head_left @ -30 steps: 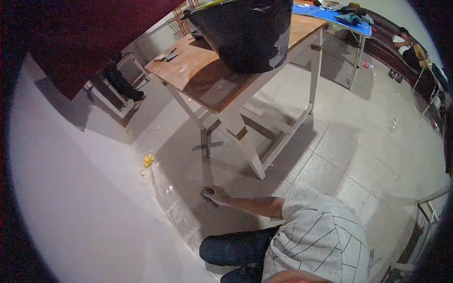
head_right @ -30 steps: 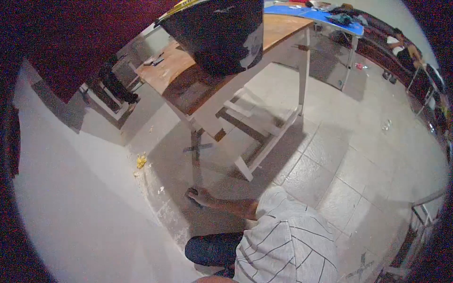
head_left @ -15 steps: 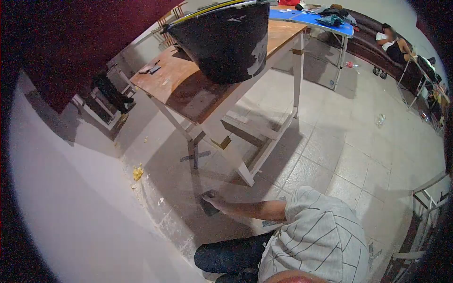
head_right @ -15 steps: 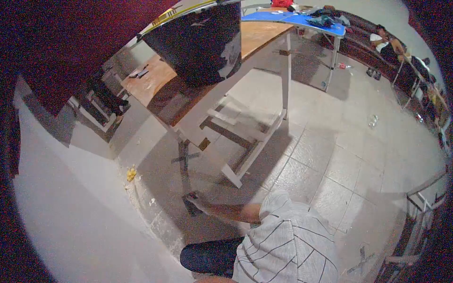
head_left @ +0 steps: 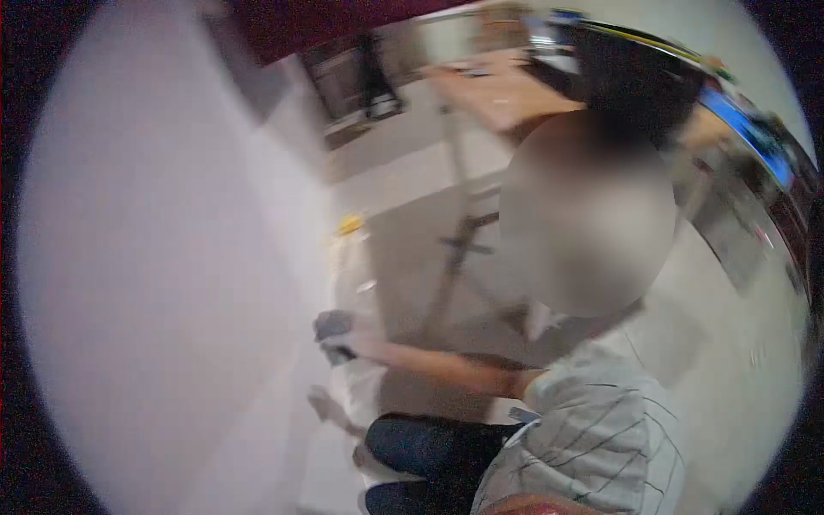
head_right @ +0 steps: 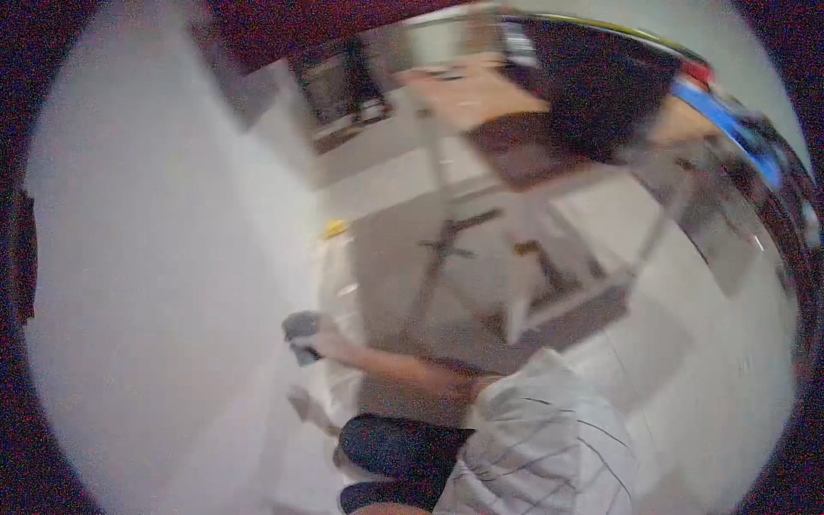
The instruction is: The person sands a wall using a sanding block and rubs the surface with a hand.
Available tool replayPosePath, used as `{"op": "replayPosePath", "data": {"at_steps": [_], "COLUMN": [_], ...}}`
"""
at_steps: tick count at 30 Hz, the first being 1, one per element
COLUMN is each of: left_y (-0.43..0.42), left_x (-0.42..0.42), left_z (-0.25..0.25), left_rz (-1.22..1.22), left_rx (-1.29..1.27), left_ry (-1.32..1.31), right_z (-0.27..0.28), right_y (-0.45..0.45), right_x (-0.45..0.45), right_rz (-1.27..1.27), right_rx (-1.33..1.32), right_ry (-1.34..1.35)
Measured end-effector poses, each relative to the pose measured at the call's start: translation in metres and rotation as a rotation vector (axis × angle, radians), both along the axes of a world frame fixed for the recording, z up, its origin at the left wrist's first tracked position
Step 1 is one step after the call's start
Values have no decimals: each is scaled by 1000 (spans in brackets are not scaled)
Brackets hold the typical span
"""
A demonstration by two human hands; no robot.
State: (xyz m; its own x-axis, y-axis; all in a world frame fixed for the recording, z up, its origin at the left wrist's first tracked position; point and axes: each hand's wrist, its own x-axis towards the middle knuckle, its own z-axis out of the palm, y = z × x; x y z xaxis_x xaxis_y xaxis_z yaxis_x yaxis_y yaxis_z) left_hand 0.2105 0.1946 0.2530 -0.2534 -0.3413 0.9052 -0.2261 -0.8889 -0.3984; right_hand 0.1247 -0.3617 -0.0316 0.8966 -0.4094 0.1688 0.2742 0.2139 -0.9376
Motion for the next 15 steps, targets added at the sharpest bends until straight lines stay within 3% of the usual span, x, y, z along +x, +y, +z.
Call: {"op": "replayPosePath", "data": {"at_steps": [2, 3, 4, 6, 7, 9, 10, 11, 15], "left_y": [41, 59, 73, 93, 98, 85, 62, 57, -9], "left_x": [-24, -38, -49, -83, -96, -119, -138, -144, -125], "left_z": [-5, -5, -7, -8, -11, -17, -15, -14, -5], "left_rz": [51, 76, 81, 62, 19, 76, 382, 381, 475], "left_rx": [44, 53, 42, 3, -25, -51, -34, -51, -75], "left_ry": [90, 141, 193, 272, 312, 335, 305, 260, 210], "right_z": [1, 13, 24, 25, 26, 30, 38, 40, 38], "right_y": [41, 61, 79, 108, 121, 137, 148, 163, 151], "right_x": [13, 20, 19, 32, 40, 47, 43, 47, 61], "right_rz": [129, 66, 147, 13, 26, 36, 120, 71, 309], "right_rx": [279, 104, 229, 12, 54, -50, 7, -77, -20], "right_ry": [-180, -148, -179, -103, -81, -132, -112, -178, -299]}}
